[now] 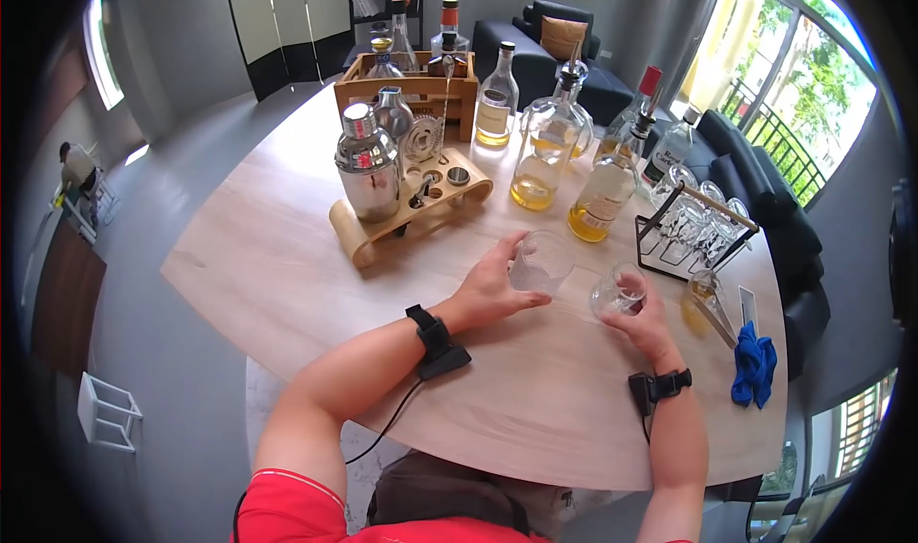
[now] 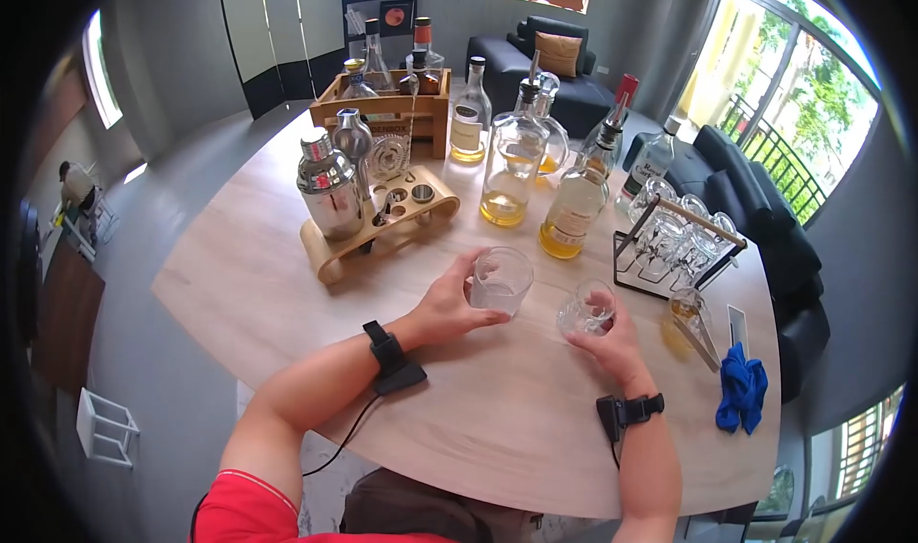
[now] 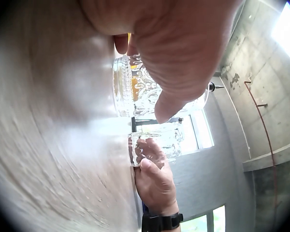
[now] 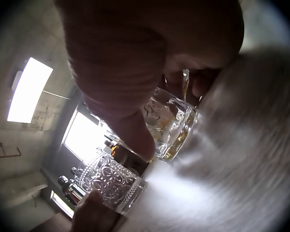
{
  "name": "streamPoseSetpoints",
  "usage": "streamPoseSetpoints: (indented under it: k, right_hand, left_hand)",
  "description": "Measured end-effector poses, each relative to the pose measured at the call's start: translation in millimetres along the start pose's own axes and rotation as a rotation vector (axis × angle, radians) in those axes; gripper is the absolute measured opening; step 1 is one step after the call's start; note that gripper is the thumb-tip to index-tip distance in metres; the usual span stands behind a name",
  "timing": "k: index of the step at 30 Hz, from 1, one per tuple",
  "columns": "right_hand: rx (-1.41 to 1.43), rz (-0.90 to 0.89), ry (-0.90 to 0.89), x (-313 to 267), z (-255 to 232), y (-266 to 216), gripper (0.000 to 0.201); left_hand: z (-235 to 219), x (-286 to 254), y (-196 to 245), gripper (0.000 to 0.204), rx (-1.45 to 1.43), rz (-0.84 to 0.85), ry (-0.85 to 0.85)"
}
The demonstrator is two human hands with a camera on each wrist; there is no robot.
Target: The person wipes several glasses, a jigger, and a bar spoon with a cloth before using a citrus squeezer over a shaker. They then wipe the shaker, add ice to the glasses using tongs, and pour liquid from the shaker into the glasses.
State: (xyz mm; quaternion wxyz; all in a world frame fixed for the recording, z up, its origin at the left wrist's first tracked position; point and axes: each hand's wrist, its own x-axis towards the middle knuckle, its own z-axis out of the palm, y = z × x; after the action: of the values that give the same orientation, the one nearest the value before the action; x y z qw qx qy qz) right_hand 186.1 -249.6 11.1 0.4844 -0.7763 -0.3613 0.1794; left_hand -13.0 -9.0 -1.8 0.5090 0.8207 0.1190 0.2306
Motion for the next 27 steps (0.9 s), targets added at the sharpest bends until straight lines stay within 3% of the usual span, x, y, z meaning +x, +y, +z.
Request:
streamPoseSetpoints:
  k: [10,11,13,15,17,19,21,24,27]
  right_hand:
    - [0.028,-0.046,-0.054,-7.8,-13.3,5.7,0.091]
    - [0.033,-0.056,-0.051,-7.6,-14.6,7.1,0.091]
    - [0.232,-0.071,-0.079,-6.8,-18.5,11.1,0.09]
    - [0.308,-0.061,-0.073,-6.2,-19.4,11.8,0.088]
    - [0.403,-0.034,-0.047,-9.1,-18.9,18.2,0.086]
    - [0.417,-0.071,-0.076,-4.8,-17.9,26.1,0.082]
    - [0.455,-0.062,-0.047,-3.0,-17.0,28.2,0.081]
    - [0.466,-0.099,-0.045,-0.6,-17.9,33.6,0.077]
    - [0.48,-0.078,-0.027,0.4,-18.7,34.5,0.077]
  left_hand:
    - [-3.3,3.2,3.8,0.109,0.025,-0.033,0.001]
    - [-6.4,-0.4,-2.5,0.102,0.046,-0.036,0.033]
    - [-18.1,-11.0,-2.2,0.095,0.075,-0.026,0.066]
    - [-41.4,-29.8,5.1,0.074,0.119,0.017,0.176]
    - [-67.4,-47.0,16.6,0.057,0.237,0.114,0.471]
    - [-98.5,-54.1,31.1,0.058,0.373,0.202,0.801]
    - [-129.6,-50.2,42.1,0.072,0.403,0.143,0.984]
    - [-168.2,-30.2,15.8,0.093,0.431,0.094,0.983]
    - [-172.9,-12.9,12.6,0.101,0.465,0.048,0.937]
